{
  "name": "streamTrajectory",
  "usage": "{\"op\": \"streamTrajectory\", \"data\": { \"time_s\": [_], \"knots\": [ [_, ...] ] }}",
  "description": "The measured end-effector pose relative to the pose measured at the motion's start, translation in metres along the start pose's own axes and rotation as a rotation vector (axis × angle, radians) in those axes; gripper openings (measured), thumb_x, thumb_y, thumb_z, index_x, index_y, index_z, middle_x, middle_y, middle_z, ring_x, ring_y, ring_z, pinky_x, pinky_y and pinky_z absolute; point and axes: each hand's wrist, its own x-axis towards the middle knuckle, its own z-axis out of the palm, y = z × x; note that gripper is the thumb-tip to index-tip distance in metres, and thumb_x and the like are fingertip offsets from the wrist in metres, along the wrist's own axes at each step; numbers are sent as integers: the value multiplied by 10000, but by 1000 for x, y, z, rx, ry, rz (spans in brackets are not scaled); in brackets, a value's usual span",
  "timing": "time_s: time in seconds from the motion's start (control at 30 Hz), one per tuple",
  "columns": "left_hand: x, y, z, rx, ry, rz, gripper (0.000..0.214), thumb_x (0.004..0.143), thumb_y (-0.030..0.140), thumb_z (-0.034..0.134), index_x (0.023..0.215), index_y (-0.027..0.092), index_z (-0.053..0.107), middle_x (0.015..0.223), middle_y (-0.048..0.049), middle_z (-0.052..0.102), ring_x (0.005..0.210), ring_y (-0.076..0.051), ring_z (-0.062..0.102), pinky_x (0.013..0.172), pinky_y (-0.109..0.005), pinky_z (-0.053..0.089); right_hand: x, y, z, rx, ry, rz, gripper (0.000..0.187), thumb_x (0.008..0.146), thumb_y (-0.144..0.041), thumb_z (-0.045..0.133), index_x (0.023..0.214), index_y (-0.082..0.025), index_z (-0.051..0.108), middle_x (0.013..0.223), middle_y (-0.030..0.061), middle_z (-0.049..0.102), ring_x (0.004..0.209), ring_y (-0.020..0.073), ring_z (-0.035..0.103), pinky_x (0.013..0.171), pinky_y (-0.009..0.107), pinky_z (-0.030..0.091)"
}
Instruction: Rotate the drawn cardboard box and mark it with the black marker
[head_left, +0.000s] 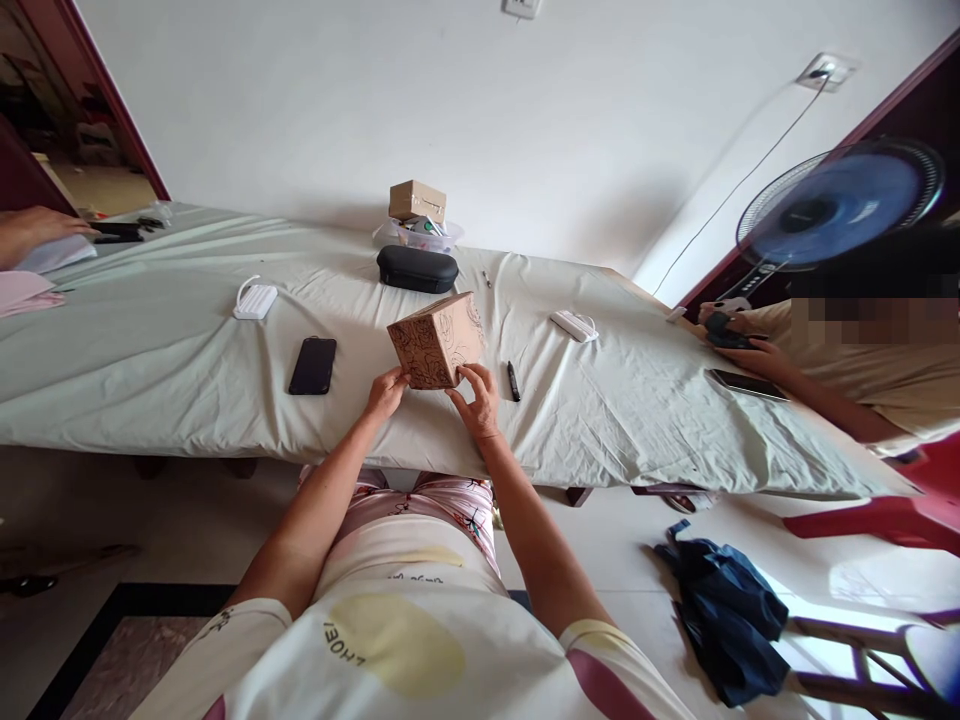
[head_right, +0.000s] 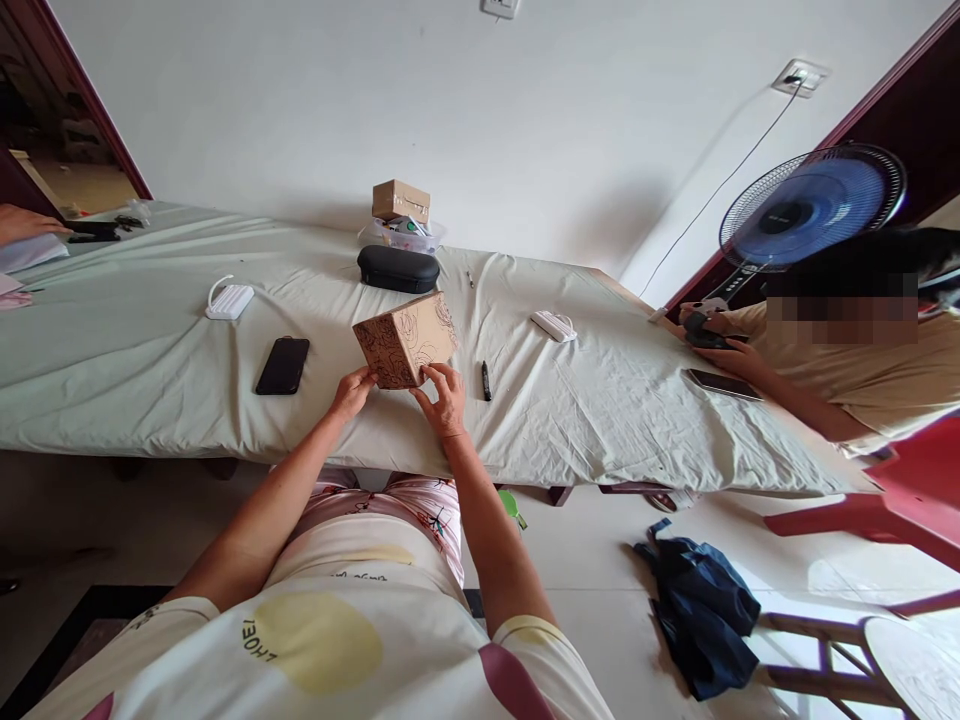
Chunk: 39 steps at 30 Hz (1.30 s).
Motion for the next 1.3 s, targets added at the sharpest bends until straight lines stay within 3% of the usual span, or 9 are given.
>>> {"op": "streamTrajectory", "data": {
  "time_s": [0.2, 0.47, 0.63, 0.77, 0.9, 1.0, 1.1, 1.17, 1.3],
  "knots": [
    [-2, -4, -1, -208, -43, 1, 263, 860, 405, 563, 683, 214, 524, 682, 9, 569, 723, -172, 532, 711, -285, 449, -1, 7, -1, -4, 145, 132, 298, 1024, -401, 537, 1211, -250, 712, 1151, 94, 673, 1121, 242, 629, 1054, 465, 505],
    [2, -4, -9, -421, -139, -159, 316, 757, 496, 637, 757, 180, 623, 792, -42, 665, 792, -188, 622, 708, -316, 564, -3, 32, -2, 43, 344, 451, 328, 989, -463, 559, 1190, -237, 685, 1301, 127, 622, 1259, 266, 582, 1107, 505, 482],
    [1, -1, -9, -435, -116, -238, 361, 795, 535, 614, 811, 175, 610, 828, -67, 663, 808, -196, 671, 602, -284, 580, -5, 38, 4, 288, 305, 592, 448, 964, -479, 561, 1337, -231, 566, 1197, 109, 676, 1034, 225, 687, 955, 440, 576],
    [1, 1, -4, -308, 67, -248, 289, 901, 479, 529, 809, 205, 531, 794, -29, 636, 722, -170, 687, 554, -256, 549, -7, 38, 6, 308, 293, 600, 498, 922, -466, 598, 1361, -234, 563, 1171, 105, 662, 944, 210, 687, 817, 376, 603],
    [1, -1, -3, -111, 230, -280, 200, 951, 407, 521, 916, 213, 557, 823, -19, 665, 634, -161, 677, 535, -258, 518, -8, 36, 7, 276, 269, 554, 521, 915, -427, 591, 1404, -253, 544, 1128, 89, 669, 918, 193, 682, 692, 300, 584],
    [0, -4, -6, -69, 220, -230, 262, 1007, 425, 448, 980, 205, 588, 905, -48, 697, 678, -168, 687, 609, -280, 548, -8, 36, 9, 255, 249, 533, 523, 907, -409, 594, 1400, -242, 549, 1114, 90, 682, 901, 185, 682, 646, 272, 564],
    [-2, -6, -6, 36, 231, -102, 349, 1036, 468, 395, 928, 203, 596, 951, -88, 695, 886, -214, 698, 810, -334, 583, -8, 38, 10, 247, 236, 554, 513, 891, -415, 611, 1363, -221, 567, 1072, 85, 703, 841, 179, 678, 654, 289, 570],
    [-2, -6, -5, 129, 253, -43, 327, 1015, 490, 459, 932, 205, 597, 1018, -117, 692, 1034, -255, 677, 941, -381, 558, -9, 40, 11, 240, 193, 575, 486, 892, -433, 616, 1325, -215, 582, 994, 66, 714, 785, 176, 667, 670, 306, 572],
    [-3, -6, 1, 225, 245, -24, 396, 913, 454, 672, 1186, 182, 575, 1197, -164, 675, 1170, -307, 649, 1019, -427, 525, -15, 43, 15, 147, 29, 551, 407, 892, -517, 629, 1169, -219, 631, 898, 48, 711, 754, 192, 646, 732, 345, 556]
  ]
}}
